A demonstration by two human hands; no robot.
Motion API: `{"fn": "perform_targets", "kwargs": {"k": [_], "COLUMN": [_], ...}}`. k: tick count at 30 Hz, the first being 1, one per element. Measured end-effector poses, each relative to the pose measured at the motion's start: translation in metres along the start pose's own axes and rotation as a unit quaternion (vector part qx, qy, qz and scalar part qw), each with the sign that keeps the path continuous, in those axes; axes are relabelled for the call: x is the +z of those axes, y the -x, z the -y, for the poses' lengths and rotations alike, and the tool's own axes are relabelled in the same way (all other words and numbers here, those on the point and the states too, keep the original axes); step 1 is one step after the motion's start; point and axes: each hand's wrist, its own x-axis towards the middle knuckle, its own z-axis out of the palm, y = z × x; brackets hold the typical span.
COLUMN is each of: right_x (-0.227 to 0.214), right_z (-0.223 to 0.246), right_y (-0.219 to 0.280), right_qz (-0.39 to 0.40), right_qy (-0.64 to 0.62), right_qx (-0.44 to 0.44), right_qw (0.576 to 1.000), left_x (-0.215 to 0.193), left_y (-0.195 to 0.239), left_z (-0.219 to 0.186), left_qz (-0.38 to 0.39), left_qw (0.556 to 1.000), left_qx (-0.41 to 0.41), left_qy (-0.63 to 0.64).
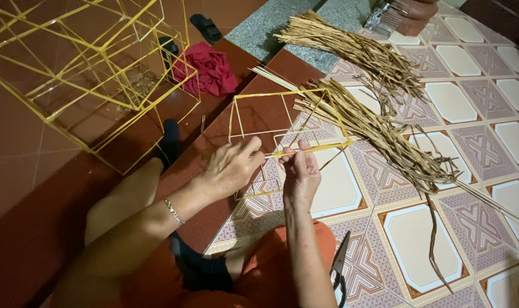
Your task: The person assembles a bamboo frame by wrapping yellow tape around intersecting sticks to secure joints. They use scissors to cut the tape and continue reinforcing the structure with additional tape layers.
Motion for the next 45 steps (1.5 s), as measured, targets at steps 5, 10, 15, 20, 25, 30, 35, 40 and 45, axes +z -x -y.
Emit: {"fn": "perform_targets", "kwargs": {"k": [5, 10, 15, 20, 25, 30, 35, 40, 45], "right_x": [0.012, 0.01, -0.001, -0.031, -0.056, -0.058, -0.057, -0.067, -0.069], "right_z": [0.0, 0.014, 0.029, 0.027, 0.021, 0.018, 0.023, 0.013, 0.007], "right_y": [0.0, -0.011, -0.026, -0.041, -0.05, -0.055, -0.058, -0.062, -0.068], "right_qz": [-0.007, -0.023, -0.028, -0.001, -0.016, -0.005, 0.045, 0.121, 0.04], "right_qy": [0.091, 0.05, 0.064, 0.156, 0.025, -0.103, -0.128, -0.205, -0.133], "right_qx": [-0.018, 0.051, 0.05, -0.019, -0.029, 0.084, 0.082, 0.076, 0.036], "right_qw": [0.996, 0.997, 0.996, 0.988, 0.999, 0.991, 0.987, 0.968, 0.99], "left_x": [-0.007, -0.009, -0.011, -0.013, -0.012, -0.012, -0.017, -0.019, -0.023], "left_y": [0.001, 0.001, 0.0, -0.003, -0.003, -0.004, -0.004, -0.005, -0.006], "left_z": [-0.004, 0.003, 0.006, 0.009, 0.01, 0.013, 0.014, 0.012, 0.011], "left_qz": [0.001, 0.036, 0.029, 0.058, 0.004, 0.005, 0.003, 0.027, 0.013], "left_qw": [0.997, 0.998, 0.999, 0.991, 0.987, 0.982, 0.977, 0.977, 0.976], "left_qx": [0.049, 0.051, 0.034, -0.042, -0.057, -0.06, -0.053, -0.071, -0.051], "left_qy": [-0.052, -0.021, 0.018, 0.117, 0.15, 0.178, 0.207, 0.199, 0.213]}}
